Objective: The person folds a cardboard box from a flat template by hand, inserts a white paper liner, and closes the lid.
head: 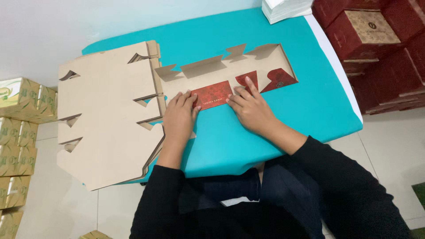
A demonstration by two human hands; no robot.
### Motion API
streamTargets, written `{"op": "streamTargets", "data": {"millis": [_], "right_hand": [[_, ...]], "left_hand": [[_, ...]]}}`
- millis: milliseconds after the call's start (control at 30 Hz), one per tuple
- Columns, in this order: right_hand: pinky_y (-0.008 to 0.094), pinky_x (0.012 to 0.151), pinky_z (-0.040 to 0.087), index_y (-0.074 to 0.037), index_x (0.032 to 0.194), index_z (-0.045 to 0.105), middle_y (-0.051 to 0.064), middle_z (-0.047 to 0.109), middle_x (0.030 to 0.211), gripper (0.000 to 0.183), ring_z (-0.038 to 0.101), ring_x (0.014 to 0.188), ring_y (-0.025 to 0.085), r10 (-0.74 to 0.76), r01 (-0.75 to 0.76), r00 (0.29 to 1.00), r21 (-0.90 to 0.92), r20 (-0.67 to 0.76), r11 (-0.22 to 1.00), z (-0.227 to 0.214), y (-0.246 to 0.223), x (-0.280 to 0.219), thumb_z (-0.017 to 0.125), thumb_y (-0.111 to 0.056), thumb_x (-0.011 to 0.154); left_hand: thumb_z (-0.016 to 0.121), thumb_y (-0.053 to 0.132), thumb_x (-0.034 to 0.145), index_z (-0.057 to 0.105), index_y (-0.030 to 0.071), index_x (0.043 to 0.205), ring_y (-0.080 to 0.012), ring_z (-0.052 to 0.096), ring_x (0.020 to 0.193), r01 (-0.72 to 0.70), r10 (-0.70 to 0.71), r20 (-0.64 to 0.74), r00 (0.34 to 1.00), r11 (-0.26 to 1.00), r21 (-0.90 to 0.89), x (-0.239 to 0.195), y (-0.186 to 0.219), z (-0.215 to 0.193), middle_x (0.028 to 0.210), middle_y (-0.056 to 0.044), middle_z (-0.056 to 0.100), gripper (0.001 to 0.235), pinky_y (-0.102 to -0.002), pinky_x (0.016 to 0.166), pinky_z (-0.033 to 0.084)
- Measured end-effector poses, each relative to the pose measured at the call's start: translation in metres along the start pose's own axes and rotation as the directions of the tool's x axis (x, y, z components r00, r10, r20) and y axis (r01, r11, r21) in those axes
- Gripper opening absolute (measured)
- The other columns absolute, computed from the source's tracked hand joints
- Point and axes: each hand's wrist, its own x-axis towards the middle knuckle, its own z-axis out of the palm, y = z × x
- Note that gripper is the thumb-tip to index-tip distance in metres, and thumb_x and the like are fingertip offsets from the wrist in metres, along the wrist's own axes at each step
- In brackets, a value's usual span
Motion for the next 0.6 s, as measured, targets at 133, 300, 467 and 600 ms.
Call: {"op": "streamTargets", "data": {"millis": [133, 300, 467, 600], "right_hand": [[0.052, 0.116, 0.023, -0.01, 0.096, 0.072, 0.003, 0.068, 0.097, 0.017, 0.057, 0.112, 0.021, 0.08, -0.081, 0.996, 0.044, 0.034, 0.996, -0.009, 0.004, -0.002, 0.056, -0.015, 0.091], [0.048, 0.114, 0.029, -0.011, 0.097, 0.068, 0.004, 0.064, 0.095, 0.018, 0.056, 0.11, 0.02, 0.057, -0.06, 0.995, 0.028, 0.079, 0.998, 0.01, 0.01, 0.002, 0.062, -0.024, 0.085], [0.043, 0.102, 0.042, -0.013, 0.11, 0.066, 0.008, 0.062, 0.114, 0.025, 0.057, 0.115, 0.027, 0.056, -0.105, 0.98, 0.25, 0.193, 0.963, 0.011, 0.015, 0.008, 0.059, -0.027, 0.09], [0.042, 0.106, 0.038, -0.012, 0.113, 0.067, 0.008, 0.06, 0.124, 0.025, 0.049, 0.125, 0.029, 0.052, -0.175, 0.957, 0.425, 0.285, 0.888, -0.002, 0.024, 0.013, 0.056, -0.026, 0.095]], "left_hand": [[0.053, 0.039, 0.095, 0.058, 0.021, 0.128, -0.0263, 0.047, 0.127, -0.016, 0.015, 0.048, 0.999, 1.0, 0.004, -0.001, 0.002, -0.004, 0.132, -0.003, 0.055, 0.038, -0.046, 0.105, 0.037], [0.045, 0.035, 0.099, 0.055, 0.021, 0.133, -0.0261, 0.042, 0.133, -0.023, 0.043, 0.121, 0.992, 0.986, -0.163, 0.003, 0.005, -0.018, 0.137, -0.002, 0.052, 0.038, -0.046, 0.111, 0.03], [0.038, 0.033, 0.103, 0.05, 0.02, 0.136, -0.0242, 0.039, 0.135, 0.01, 0.052, 0.18, 0.982, 0.944, -0.329, 0.008, 0.004, -0.021, 0.137, -0.002, 0.051, 0.038, -0.043, 0.114, 0.026], [0.054, 0.037, 0.092, 0.041, 0.013, 0.142, -0.0344, 0.035, 0.136, 0.042, 0.041, 0.167, 0.985, 0.884, -0.465, -0.006, 0.008, -0.056, 0.139, -0.012, 0.047, 0.057, -0.05, 0.113, 0.025]]}}
